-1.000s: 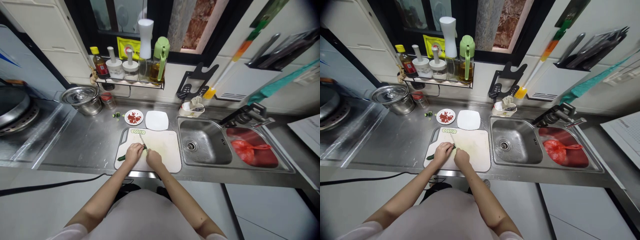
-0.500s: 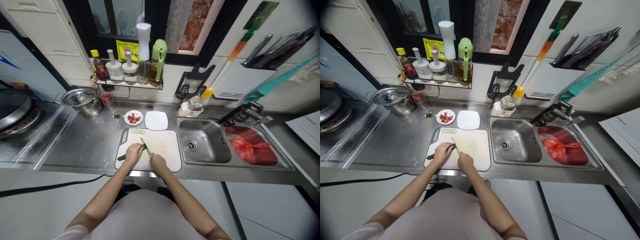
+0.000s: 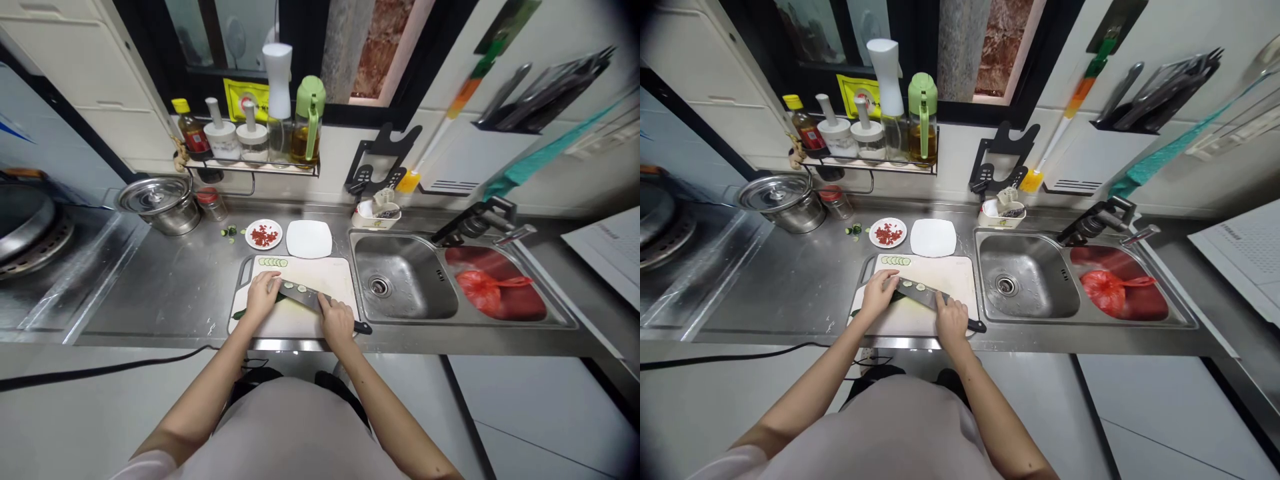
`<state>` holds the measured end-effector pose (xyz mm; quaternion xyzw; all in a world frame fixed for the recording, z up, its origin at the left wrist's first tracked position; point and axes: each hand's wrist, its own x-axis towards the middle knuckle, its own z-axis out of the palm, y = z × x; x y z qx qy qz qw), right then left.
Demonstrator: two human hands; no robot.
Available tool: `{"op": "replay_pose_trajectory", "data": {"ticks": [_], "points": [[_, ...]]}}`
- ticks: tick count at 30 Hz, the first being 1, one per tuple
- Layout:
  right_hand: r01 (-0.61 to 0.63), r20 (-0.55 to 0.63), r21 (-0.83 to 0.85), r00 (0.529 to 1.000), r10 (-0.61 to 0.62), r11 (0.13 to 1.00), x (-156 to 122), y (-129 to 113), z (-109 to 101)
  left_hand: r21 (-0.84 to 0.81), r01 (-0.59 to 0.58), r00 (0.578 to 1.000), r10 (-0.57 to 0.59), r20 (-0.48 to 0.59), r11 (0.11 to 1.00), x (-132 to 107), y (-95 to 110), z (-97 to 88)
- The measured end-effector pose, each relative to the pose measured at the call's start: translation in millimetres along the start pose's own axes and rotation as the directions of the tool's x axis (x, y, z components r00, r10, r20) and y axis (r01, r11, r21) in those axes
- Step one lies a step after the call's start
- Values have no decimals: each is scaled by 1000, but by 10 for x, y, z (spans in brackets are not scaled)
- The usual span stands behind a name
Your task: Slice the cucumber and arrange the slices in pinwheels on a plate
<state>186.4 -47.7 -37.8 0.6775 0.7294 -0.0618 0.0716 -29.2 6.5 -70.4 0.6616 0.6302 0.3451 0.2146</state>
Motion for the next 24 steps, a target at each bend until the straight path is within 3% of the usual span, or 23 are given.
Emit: {"op": "replay_pose_trajectory", "data": {"ticks": [6, 8, 13, 15, 17, 19, 24], "points": [[48, -86, 3, 995, -47, 999, -53, 28, 38, -17, 15, 989, -12, 150, 1000, 203, 95, -125], [67, -97, 1, 993, -67, 998, -66, 33, 46, -21, -3, 968, 8, 250, 1000, 268, 128, -149], [122, -116, -8, 986, -122, 993, -92, 41, 63, 53, -81, 811, 35, 584, 995, 418, 269, -160], [131, -121, -12, 984, -131, 991, -99, 45, 68, 64, -87, 752, 23, 658, 994, 465, 310, -140], [135, -124, -16, 983, -136, 991, -103, 51, 73, 34, -82, 724, 36, 689, 996, 499, 322, -104], [137, -126, -17, 982, -138, 990, -105, 58, 78, -15, -71, 725, 62, 686, 997, 524, 305, -56], [128, -130, -13, 983, -129, 992, -97, 89, 94, -124, 45, 776, 44, 630, 991, 593, 210, 67]]}}
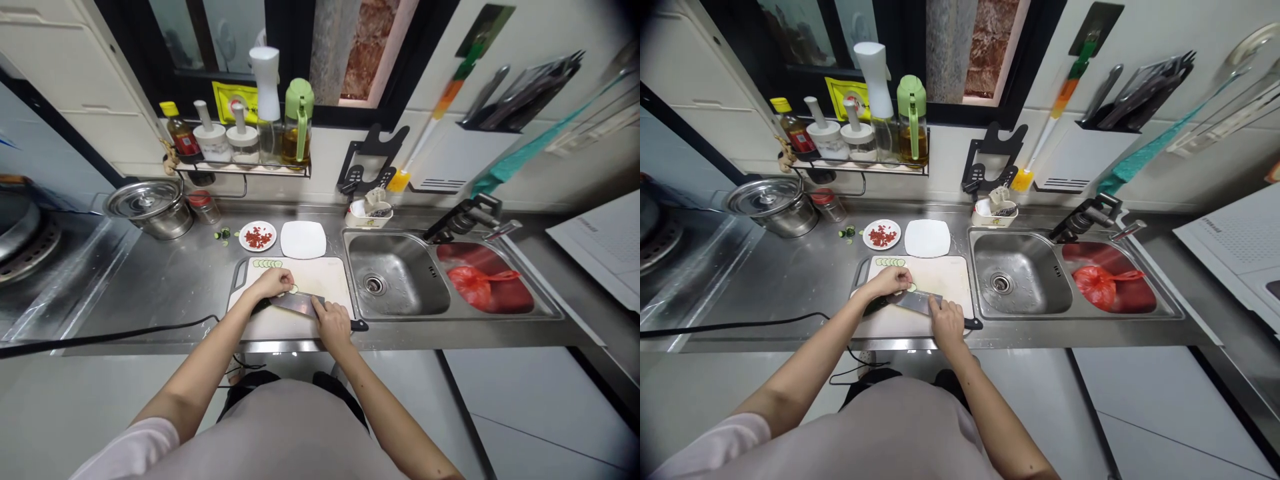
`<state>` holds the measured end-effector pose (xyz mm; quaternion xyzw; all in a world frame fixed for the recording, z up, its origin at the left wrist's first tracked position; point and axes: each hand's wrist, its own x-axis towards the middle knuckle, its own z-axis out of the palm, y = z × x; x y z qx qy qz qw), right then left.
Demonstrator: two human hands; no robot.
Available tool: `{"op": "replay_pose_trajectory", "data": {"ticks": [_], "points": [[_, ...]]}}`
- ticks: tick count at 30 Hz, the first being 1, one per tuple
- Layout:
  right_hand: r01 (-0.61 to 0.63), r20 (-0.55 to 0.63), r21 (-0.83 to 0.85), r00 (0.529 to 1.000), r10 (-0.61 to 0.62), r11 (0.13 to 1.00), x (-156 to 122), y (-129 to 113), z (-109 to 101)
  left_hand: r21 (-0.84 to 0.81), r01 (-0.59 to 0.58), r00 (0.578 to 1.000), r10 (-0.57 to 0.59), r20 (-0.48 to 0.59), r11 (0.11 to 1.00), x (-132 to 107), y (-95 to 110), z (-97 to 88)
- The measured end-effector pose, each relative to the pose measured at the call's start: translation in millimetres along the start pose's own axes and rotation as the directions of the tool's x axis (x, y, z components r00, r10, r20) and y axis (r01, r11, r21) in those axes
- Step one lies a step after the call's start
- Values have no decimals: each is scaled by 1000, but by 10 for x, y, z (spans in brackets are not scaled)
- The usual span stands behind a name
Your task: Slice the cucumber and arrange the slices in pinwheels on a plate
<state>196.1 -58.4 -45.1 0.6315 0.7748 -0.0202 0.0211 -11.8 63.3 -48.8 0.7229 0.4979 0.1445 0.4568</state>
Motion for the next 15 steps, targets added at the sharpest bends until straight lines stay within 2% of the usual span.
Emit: {"op": "replay_pose_trajectory", "data": {"ticks": [3, 6, 8, 11, 15], "points": [[-1, 4, 2, 1000, 1, 1000, 13, 22, 15, -18, 94, 987, -95, -133, 995, 94, -51, -31], [-5, 18, 5, 1000, 5, 1000, 37, 35, 32, 94, 248, 928, -209, -309, 964, 203, -76, -97], [-11, 31, 11, 999, 11, 1000, 58, 37, 36, 161, 343, 887, -263, -381, 925, 283, -85, -130], [-19, 61, 23, 998, 18, 1000, 89, 38, 21, 217, 433, 856, -324, -403, 875, 402, -110, -134], [-42, 113, 47, 993, 37, 998, 112, 60, -32, 283, 470, 852, -345, -394, 836, 526, -184, -91]]}}
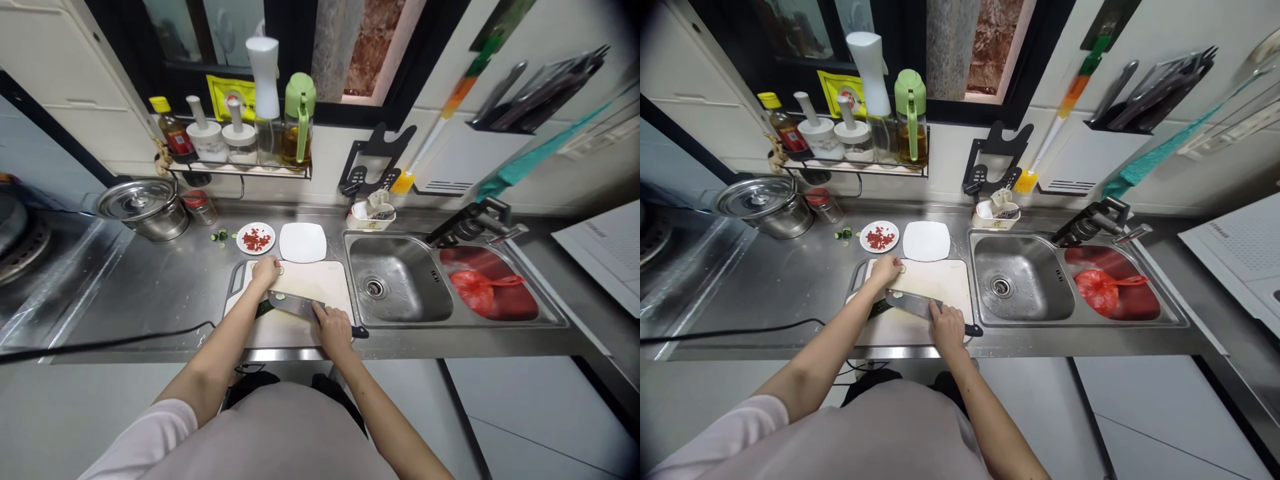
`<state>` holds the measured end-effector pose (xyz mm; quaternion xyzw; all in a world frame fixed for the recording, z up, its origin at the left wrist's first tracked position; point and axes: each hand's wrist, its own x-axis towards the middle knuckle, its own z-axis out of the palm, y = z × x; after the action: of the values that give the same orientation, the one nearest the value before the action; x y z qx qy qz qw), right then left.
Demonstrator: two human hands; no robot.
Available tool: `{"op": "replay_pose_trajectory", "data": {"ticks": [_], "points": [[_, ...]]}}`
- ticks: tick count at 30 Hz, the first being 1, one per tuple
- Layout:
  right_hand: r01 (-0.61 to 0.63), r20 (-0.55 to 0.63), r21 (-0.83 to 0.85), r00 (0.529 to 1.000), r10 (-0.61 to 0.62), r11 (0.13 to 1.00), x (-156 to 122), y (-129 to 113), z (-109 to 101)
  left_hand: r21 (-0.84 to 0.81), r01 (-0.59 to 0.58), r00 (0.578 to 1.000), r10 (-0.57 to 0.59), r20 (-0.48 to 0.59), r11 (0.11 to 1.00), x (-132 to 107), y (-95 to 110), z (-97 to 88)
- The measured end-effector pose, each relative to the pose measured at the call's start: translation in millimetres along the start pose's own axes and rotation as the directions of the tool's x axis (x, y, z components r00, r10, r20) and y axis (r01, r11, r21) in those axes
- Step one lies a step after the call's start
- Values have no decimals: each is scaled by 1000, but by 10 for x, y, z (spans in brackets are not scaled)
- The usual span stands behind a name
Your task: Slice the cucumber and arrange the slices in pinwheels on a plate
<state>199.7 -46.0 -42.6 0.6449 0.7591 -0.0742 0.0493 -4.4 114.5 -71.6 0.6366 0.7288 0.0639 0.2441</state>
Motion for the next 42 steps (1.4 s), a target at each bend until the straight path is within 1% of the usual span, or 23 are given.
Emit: {"op": "replay_pose_trajectory", "data": {"ticks": [5, 8, 11, 16, 18, 20, 21, 23, 24, 25, 26, 28, 33, 38, 42], "points": [[-46, 79, 24, 996, 44, 999, -5, 62, -53, 29, -51, 998, 52, -18, 998, 85, -57, 72], [-65, 109, 30, 992, 61, 997, -2, 94, -58, 25, -80, 996, 80, -34, 997, 105, -89, 90], [-70, 127, 34, 990, 66, 997, 11, 106, -52, 12, -84, 996, 84, -42, 996, 99, -101, 99], [-65, 121, 27, 991, 62, 998, 46, 100, -50, -41, -60, 996, 57, -67, 997, 40, -64, 42], [-64, 111, 19, 992, 62, 998, 63, 99, -56, -103, -83, 994, 75, -74, 991, 0, -45, -12], [-63, 100, 12, 993, 62, 998, 83, 100, -65, -203, -167, 986, 168, -12, 965, -51, -41, -66], [-63, 96, 10, 993, 62, 998, 93, 102, -70, -262, -223, 969, 242, 44, 939, -79, -47, -87], [-61, 90, 10, 994, 60, 998, 111, 107, -80, -359, -307, 909, 383, 165, 881, -133, -75, -116], [-59, 87, 9, 995, 58, 998, 118, 109, -83, -381, -329, 878, 428, 213, 864, -156, -95, -124], [-57, 84, 7, 995, 56, 998, 124, 111, -85, -381, -341, 857, 451, 249, 859, -176, -116, -130], [-53, 80, 6, 995, 53, 999, 128, 112, -87, -365, -347, 846, 457, 276, 864, -193, -136, -135], [-48, 73, 2, 996, 47, 999, 133, 113, -86, -317, -353, 838, 448, 311, 880, -215, -168, -145], [-39, 68, -4, 997, 39, 999, 139, 100, -83, -254, -327, 842, 402, 359, 910, -243, -190, -184], [-20, 60, -6, 998, 20, 1000, 145, 78, -92, -261, -289, 843, 375, 387, 921, -229, -205, -213], [-4, 57, -8, 998, 5, 1000, 157, 64, -91, -339, -252, 826, 384, 412, 906, -191, -255, -178]]}}
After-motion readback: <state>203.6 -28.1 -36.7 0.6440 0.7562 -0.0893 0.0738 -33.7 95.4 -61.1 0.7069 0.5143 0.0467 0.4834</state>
